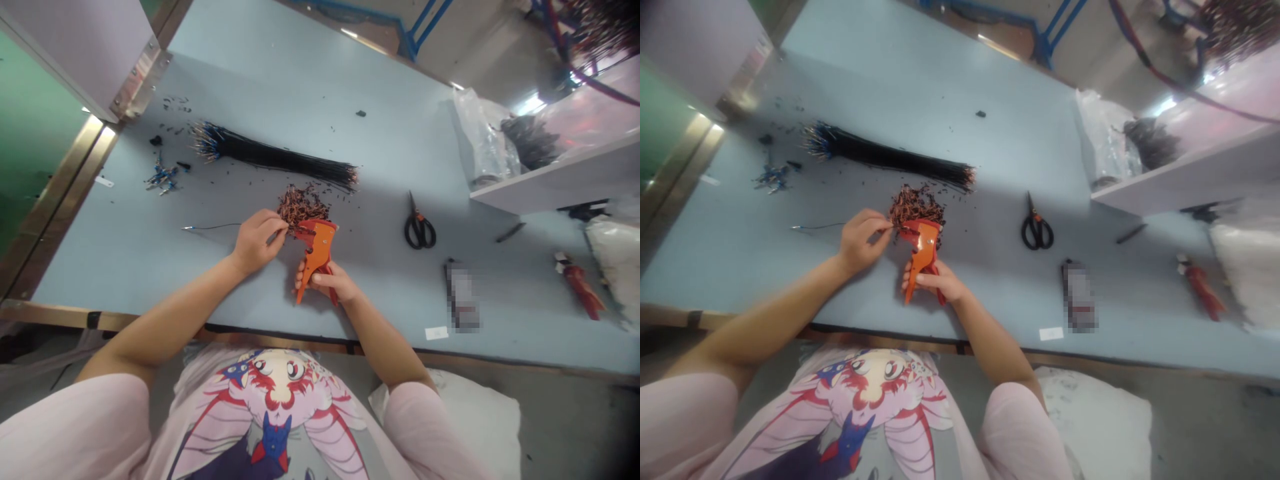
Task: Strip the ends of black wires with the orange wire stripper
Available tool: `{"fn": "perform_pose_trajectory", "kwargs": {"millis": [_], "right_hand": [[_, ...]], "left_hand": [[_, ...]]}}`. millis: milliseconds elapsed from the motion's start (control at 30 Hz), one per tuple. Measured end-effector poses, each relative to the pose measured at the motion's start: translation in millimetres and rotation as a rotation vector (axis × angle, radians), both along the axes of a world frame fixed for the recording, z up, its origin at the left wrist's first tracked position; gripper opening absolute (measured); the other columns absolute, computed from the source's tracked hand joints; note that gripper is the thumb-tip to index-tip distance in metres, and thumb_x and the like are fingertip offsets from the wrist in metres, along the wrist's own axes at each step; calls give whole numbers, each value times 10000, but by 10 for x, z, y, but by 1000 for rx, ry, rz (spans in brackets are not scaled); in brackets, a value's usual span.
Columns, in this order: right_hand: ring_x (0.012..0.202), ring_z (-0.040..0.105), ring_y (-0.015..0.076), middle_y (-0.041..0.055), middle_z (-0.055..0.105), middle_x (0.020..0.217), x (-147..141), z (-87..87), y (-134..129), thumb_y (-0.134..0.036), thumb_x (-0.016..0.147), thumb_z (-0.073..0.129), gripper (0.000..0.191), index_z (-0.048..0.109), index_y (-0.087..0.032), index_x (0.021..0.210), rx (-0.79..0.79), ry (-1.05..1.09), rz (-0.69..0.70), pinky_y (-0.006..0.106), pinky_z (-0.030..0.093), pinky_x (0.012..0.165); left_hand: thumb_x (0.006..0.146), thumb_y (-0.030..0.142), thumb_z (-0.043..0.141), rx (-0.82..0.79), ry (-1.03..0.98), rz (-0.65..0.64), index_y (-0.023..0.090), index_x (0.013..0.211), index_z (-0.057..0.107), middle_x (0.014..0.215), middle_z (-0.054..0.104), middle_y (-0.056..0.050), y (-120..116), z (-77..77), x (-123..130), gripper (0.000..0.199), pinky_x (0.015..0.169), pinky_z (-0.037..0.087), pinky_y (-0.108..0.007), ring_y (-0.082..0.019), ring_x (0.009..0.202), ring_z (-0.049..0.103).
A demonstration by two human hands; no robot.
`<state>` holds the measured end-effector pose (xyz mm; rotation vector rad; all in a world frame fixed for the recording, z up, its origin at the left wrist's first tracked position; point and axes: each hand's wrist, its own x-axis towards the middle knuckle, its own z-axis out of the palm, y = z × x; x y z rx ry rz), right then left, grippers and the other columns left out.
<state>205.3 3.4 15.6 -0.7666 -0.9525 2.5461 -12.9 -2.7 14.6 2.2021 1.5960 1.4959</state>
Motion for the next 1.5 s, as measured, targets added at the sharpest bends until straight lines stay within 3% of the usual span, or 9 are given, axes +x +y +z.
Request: {"fn": "perform_pose_trajectory", "kwargs": {"millis": [500, 933, 1300, 1500], "right_hand": [[754, 654, 203, 64, 645, 850, -12, 47, -24, -353, 704, 751, 384, 593, -133, 977, 65, 9, 1, 440, 555, 744], [636, 627, 175, 43, 628, 727, -30, 58, -52, -397, 776, 690, 316, 592, -125, 904, 105, -12, -22, 383, 564, 616], [611, 618, 164, 32, 620, 705, -28, 69, -45, -399, 777, 693, 313, 584, -125, 884, 73, -6, -18, 384, 571, 603], [548, 584, 140, 6, 587, 654, -34, 69, -52, -392, 791, 679, 298, 563, -124, 849, 96, -22, -34, 355, 563, 540]], "left_hand": [[833, 180, 529, -93, 76, -69, 200, 878, 623, 873, 638, -46, -6, -39, 9, 106, 713, 484, -263, -149, 814, 593], [800, 205, 573, -47, 75, -4, 214, 827, 662, 813, 659, -25, -21, 28, 13, 93, 674, 470, -250, -137, 755, 604], [795, 171, 578, 19, 61, -25, 204, 798, 635, 763, 648, -6, -21, 56, 20, 66, 655, 448, -228, -116, 713, 583], [817, 186, 540, -15, 109, -3, 197, 773, 630, 659, 605, 15, -21, 57, 30, 101, 615, 408, -215, -95, 624, 537]]}}
